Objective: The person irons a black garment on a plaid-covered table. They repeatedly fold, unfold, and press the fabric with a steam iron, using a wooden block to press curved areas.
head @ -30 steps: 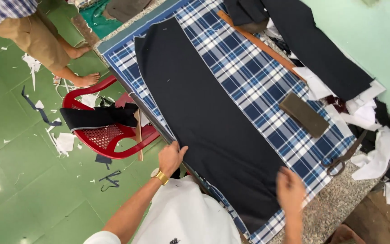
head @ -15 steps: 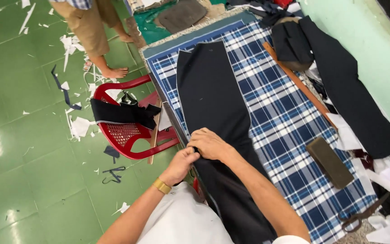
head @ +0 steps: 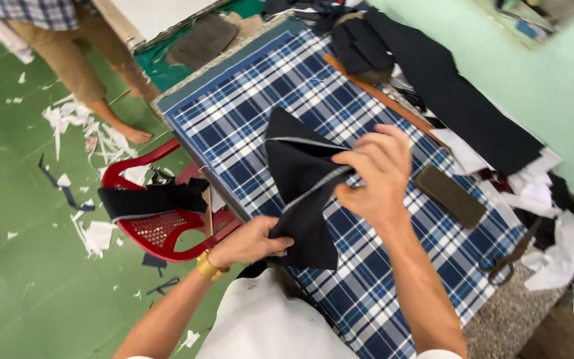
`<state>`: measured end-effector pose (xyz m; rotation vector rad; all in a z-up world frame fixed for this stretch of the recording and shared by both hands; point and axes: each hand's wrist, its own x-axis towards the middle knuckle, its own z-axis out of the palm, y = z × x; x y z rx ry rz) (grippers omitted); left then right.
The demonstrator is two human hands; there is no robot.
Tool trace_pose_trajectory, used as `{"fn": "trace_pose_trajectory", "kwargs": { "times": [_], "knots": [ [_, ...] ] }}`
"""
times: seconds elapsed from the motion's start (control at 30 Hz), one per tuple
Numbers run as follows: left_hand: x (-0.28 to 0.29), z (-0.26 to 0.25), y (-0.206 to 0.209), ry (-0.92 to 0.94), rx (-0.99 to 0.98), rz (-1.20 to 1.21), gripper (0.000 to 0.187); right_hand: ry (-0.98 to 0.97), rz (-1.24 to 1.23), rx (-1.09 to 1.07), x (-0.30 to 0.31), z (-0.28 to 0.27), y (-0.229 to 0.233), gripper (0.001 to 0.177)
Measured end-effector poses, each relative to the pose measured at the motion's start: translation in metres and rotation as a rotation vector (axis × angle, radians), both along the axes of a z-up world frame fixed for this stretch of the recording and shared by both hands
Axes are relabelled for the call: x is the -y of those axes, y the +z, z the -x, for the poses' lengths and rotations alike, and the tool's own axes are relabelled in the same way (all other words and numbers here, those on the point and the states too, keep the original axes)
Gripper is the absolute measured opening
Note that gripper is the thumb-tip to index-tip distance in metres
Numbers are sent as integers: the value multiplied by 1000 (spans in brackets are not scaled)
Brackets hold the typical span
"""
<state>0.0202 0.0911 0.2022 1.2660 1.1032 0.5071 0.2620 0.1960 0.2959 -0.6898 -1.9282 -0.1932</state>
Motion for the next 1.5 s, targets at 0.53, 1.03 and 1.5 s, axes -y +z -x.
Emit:
{"fn": "trace_pose_trajectory", "kwargs": {
  "times": [0.53, 1.03, 1.5],
  "knots": [
    [-2, 92, 83, 586, -301, -563, 31, 55, 1334, 232, 108, -44, -80, 30],
    [-115, 166, 85, 618, -953, -1697, 30, -390, 1753, 113, 208, -129, -105, 23],
    [-342, 26, -62, 90, -677, -1146, 52, -976, 1396, -101, 164, -199, -258, 43]
  ]
}}
